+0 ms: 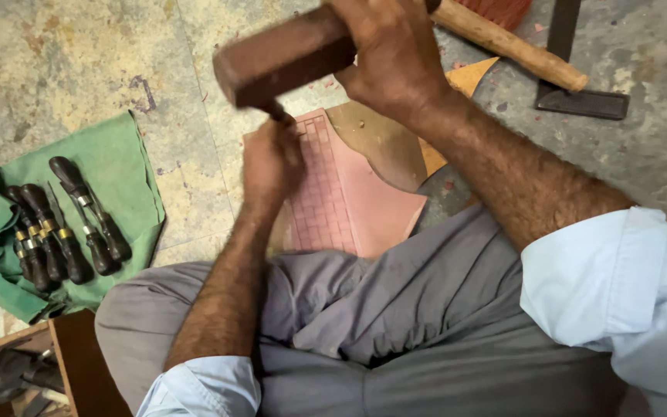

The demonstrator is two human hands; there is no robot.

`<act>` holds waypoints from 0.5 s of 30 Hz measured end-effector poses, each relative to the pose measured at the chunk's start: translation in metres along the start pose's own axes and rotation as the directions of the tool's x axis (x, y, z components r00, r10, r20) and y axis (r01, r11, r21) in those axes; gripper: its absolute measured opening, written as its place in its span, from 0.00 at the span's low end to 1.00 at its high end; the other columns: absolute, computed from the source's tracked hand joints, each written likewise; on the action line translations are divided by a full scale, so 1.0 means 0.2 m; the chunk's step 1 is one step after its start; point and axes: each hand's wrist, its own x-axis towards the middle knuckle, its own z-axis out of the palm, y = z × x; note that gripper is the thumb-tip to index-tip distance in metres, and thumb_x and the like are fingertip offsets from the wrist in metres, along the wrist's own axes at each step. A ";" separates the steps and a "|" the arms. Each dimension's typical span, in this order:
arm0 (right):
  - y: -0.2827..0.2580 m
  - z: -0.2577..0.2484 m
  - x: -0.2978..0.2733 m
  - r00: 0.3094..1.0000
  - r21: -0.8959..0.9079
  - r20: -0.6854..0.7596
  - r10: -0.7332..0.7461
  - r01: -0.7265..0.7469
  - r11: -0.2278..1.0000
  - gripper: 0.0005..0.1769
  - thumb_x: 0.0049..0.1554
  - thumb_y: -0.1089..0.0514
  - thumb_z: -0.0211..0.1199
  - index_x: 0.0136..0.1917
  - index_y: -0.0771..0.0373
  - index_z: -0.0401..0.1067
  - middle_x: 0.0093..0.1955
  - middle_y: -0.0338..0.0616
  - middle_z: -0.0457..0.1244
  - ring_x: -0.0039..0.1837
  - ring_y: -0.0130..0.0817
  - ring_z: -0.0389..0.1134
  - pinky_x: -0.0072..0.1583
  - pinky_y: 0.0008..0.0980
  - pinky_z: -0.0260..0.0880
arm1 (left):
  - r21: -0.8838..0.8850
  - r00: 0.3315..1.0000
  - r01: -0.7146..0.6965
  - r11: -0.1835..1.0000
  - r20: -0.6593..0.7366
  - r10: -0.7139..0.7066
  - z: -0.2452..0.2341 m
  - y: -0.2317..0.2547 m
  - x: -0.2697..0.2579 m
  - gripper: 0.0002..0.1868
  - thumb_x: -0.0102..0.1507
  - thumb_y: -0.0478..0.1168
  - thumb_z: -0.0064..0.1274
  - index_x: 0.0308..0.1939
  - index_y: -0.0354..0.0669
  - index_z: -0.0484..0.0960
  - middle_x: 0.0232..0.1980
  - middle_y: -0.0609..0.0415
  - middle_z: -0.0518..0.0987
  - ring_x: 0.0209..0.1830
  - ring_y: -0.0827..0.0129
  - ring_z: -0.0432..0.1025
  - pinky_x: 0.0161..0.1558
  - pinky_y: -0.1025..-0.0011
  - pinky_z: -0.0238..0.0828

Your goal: The person carves a geometric pattern into a wooden workpiece using a chisel and a mallet. The person repeatedly positions the chisel on the wood and strikes it with the mallet to create vertical and horizontal grooves.

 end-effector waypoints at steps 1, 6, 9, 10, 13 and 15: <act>0.03 0.02 -0.01 0.999 -0.028 0.004 0.046 -0.046 0.999 0.28 0.47 0.62 0.78 0.60 0.64 0.72 0.52 0.49 0.67 0.59 0.51 0.68 0.58 0.50 0.63 | -0.039 0.991 0.123 0.992 0.049 -0.121 -0.02 -0.01 0.00 0.07 0.72 0.37 0.48 0.50 0.40 0.79 0.41 0.50 0.82 0.38 0.63 0.78 0.42 0.65 0.77; 0.15 0.06 -0.03 0.973 -0.011 0.044 0.227 -0.227 0.974 0.25 0.52 0.53 0.81 0.58 0.61 0.76 0.50 0.50 0.71 0.52 0.49 0.73 0.50 0.46 0.71 | -0.350 0.958 0.065 0.935 -0.242 -0.157 -0.04 -0.12 0.00 0.07 0.68 0.36 0.57 0.44 0.36 0.78 0.36 0.50 0.85 0.34 0.70 0.79 0.37 0.72 0.76; 0.16 0.03 -0.02 0.989 0.011 0.015 0.145 -0.145 0.989 0.22 0.53 0.55 0.80 0.55 0.66 0.75 0.50 0.53 0.70 0.52 0.50 0.74 0.49 0.45 0.73 | -0.371 0.940 0.077 0.926 -0.281 -0.191 0.01 -0.18 0.00 0.08 0.65 0.35 0.60 0.41 0.36 0.77 0.33 0.52 0.85 0.31 0.72 0.80 0.34 0.73 0.77; 0.15 0.03 -0.01 0.984 0.026 0.046 0.171 -0.173 0.985 0.21 0.54 0.55 0.80 0.54 0.66 0.75 0.49 0.52 0.70 0.52 0.50 0.74 0.50 0.45 0.73 | -0.391 0.937 0.067 0.918 -0.291 -0.192 0.02 -0.19 -0.01 0.09 0.65 0.35 0.61 0.41 0.36 0.76 0.33 0.53 0.85 0.30 0.73 0.81 0.34 0.74 0.78; 0.11 0.00 0.02 0.976 0.033 0.100 0.192 -0.196 0.980 0.20 0.54 0.55 0.79 0.53 0.65 0.74 0.47 0.51 0.70 0.50 0.50 0.74 0.48 0.46 0.72 | -0.474 0.924 0.170 0.864 -0.229 -0.307 0.05 -0.16 -0.03 0.09 0.62 0.34 0.63 0.39 0.35 0.77 0.31 0.53 0.83 0.26 0.74 0.76 0.29 0.74 0.74; 0.08 -0.01 0.03 0.989 0.002 0.073 0.126 -0.127 0.992 0.21 0.50 0.58 0.79 0.53 0.67 0.74 0.47 0.51 0.70 0.48 0.50 0.73 0.46 0.46 0.71 | -0.524 0.926 0.219 0.823 -0.154 -0.344 0.05 -0.13 -0.06 0.08 0.64 0.33 0.61 0.40 0.34 0.76 0.30 0.53 0.81 0.24 0.75 0.72 0.27 0.73 0.69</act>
